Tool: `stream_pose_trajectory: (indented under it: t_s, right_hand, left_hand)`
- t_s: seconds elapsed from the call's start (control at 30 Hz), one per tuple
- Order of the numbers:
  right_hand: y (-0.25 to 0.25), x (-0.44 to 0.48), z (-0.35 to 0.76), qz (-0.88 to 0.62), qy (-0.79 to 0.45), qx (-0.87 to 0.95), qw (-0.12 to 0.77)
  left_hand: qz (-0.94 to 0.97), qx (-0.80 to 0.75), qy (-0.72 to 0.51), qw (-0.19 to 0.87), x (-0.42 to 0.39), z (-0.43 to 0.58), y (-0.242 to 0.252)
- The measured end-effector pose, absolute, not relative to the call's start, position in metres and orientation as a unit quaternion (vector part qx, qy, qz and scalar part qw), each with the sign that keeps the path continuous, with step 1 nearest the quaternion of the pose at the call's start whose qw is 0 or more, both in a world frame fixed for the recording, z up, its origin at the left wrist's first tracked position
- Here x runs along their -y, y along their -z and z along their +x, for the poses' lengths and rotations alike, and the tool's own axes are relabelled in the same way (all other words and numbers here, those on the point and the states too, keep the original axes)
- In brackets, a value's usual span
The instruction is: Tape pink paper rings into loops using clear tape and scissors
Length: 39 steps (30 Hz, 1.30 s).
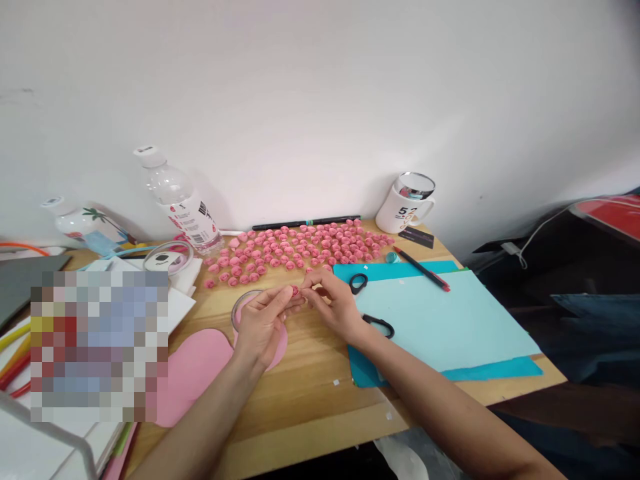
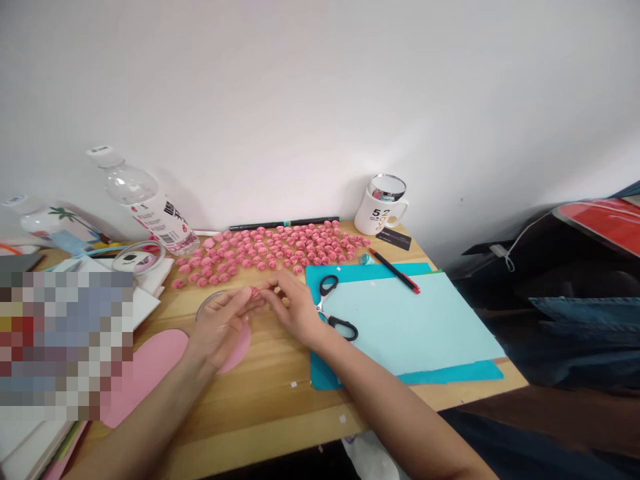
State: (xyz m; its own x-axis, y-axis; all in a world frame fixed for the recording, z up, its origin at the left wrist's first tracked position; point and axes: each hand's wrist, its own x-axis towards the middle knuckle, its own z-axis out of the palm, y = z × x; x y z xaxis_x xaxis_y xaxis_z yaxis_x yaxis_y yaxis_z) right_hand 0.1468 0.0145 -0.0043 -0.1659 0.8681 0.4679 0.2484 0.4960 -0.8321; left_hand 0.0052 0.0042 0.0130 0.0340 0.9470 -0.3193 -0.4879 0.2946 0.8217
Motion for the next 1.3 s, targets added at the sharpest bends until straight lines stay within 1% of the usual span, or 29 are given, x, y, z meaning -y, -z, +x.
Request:
stream_pose_trajectory:
  t_s: [0.1,0.17,0.3,0.67,0.9,1.07,1.2,1.3]
  right_hand:
    - [0.002,-0.014,0.145,-0.409,-0.411,0.637,0.508]
    - [0.0,-0.014,0.144,-0.406,-0.46,0.607,0.505]
    - [-0.001,-0.014,0.143,-0.409,-0.506,0.571,0.5]
    - [-0.001,-0.009,0.137,-0.416,-0.548,0.496,0.53]
    - [-0.003,-0.006,0.134,-0.426,-0.549,0.495,0.521]
    - [-0.003,-0.006,0.133,-0.427,-0.559,0.496,0.509]
    - [-0.004,-0.006,0.134,-0.428,-0.56,0.471,0.53]
    - [-0.003,-0.006,0.135,-0.443,-0.537,0.455,0.556]
  left_hand:
    - [0.276,-0.455,-0.556,0.638,-0.003,0.007,-0.015]
    - [0.283,-0.462,-0.568,0.62,-0.002,0.008,-0.017]
    - [0.281,-0.467,-0.577,0.608,-0.002,0.009,-0.018]
    - [0.282,-0.477,-0.6,0.577,0.0,0.012,-0.017]
    - [0.291,-0.493,-0.614,0.543,-0.002,0.01,-0.014]
    - [0.325,-0.519,-0.6,0.515,-0.002,0.009,-0.01]
    - [0.325,-0.518,-0.597,0.519,-0.001,0.01,-0.011]
    - [0.337,-0.517,-0.593,0.517,-0.001,0.011,-0.011]
